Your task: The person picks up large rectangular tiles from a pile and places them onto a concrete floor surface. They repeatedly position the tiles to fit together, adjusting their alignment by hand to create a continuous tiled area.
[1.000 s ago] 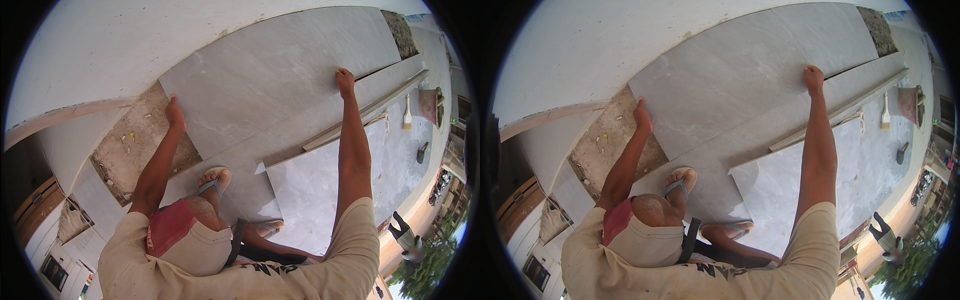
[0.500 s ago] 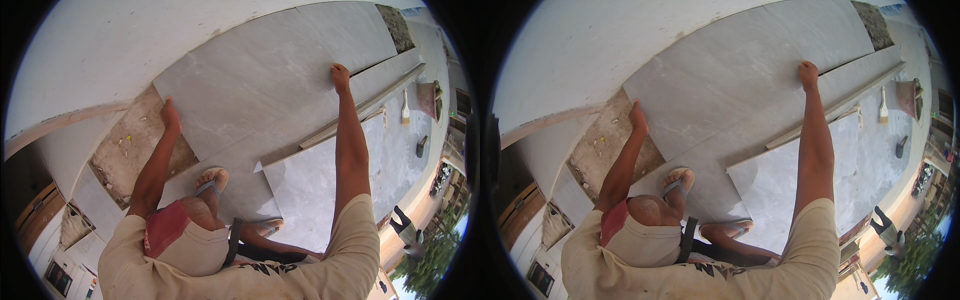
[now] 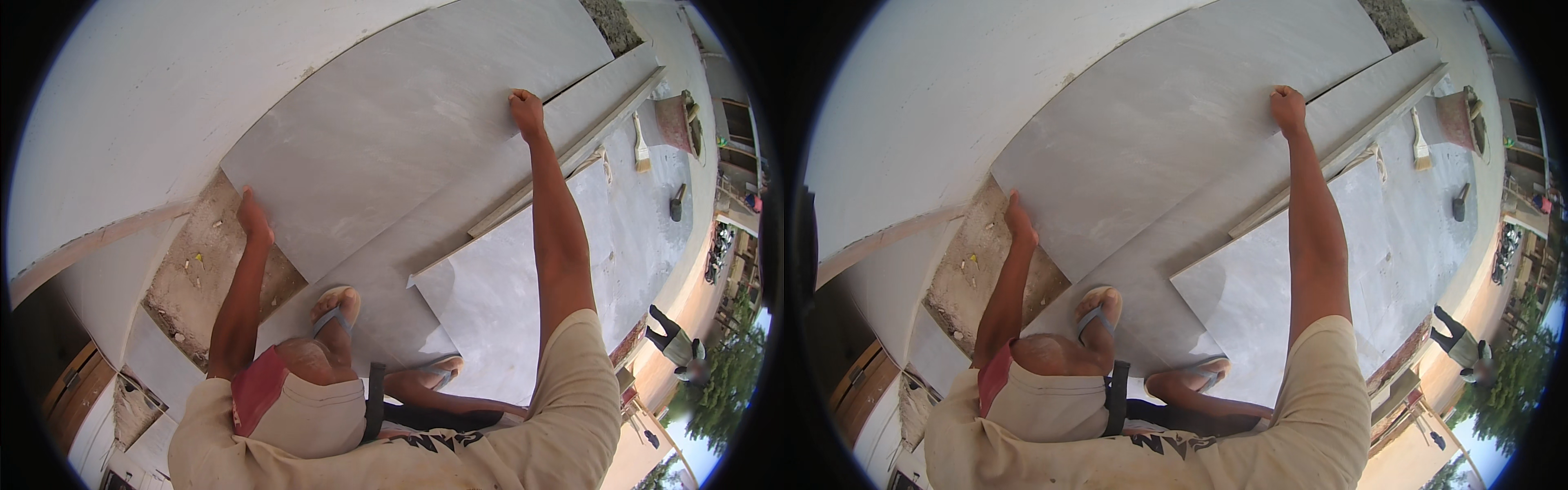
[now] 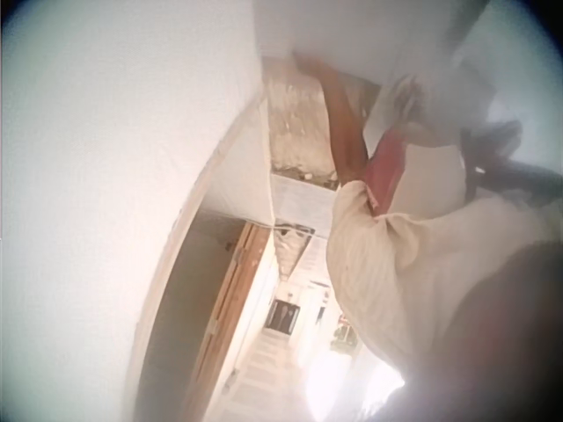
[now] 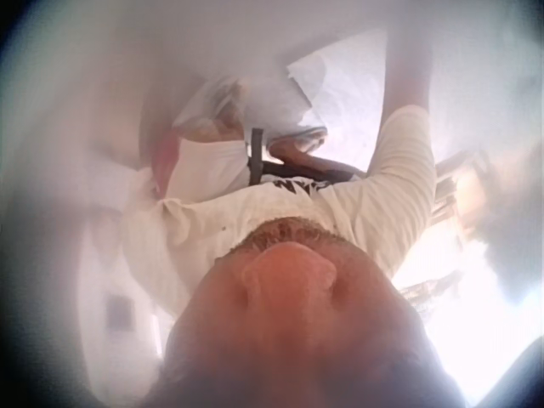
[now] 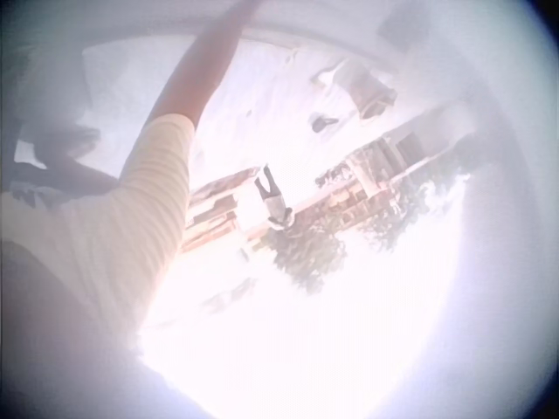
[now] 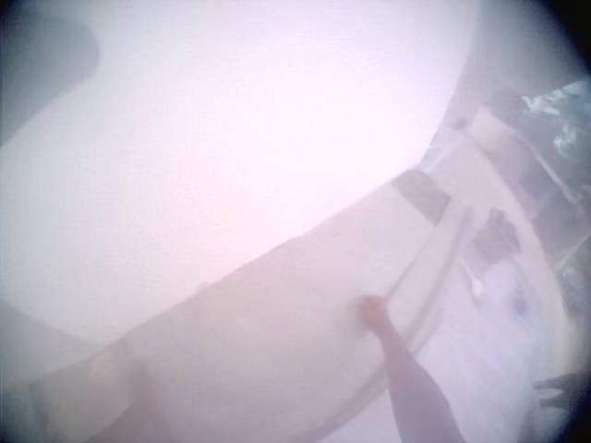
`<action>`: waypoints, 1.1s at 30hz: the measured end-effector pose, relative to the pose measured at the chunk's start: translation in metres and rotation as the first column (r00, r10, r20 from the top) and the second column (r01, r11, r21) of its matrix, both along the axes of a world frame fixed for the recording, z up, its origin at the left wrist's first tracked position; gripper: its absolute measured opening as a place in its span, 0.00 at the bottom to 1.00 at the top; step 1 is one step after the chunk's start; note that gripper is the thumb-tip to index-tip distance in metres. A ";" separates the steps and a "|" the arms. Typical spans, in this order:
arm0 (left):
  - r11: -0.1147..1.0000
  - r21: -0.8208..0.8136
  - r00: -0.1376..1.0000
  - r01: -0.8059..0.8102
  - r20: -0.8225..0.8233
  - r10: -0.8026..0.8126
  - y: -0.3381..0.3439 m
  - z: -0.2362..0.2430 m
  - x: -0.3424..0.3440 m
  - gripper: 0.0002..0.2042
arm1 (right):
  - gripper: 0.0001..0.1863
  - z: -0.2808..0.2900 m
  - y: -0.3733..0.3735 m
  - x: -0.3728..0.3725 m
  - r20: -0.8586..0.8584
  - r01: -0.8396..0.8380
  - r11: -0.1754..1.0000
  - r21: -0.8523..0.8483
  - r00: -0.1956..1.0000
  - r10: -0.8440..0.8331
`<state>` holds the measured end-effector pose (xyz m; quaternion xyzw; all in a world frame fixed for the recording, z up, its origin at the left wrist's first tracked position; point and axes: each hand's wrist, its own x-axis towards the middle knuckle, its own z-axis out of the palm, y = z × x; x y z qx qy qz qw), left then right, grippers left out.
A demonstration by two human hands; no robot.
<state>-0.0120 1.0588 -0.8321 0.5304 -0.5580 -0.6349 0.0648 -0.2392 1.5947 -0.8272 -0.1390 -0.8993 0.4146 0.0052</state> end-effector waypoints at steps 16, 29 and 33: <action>0.895 0.338 0.955 0.292 -0.162 -0.250 0.121 0.067 0.041 0.26 | 0.15 0.136 0.149 0.173 0.083 0.233 0.963 0.132 0.966 -0.245; 0.736 0.188 0.758 0.650 -0.229 -0.611 0.207 0.175 -0.021 0.24 | 0.15 0.251 0.209 0.372 0.109 0.652 0.758 -0.026 0.755 -0.646; 0.638 0.067 0.639 0.767 -0.165 -0.751 0.222 0.291 -0.053 0.24 | 0.14 0.349 0.202 0.422 0.160 0.725 0.687 -0.049 0.684 -0.711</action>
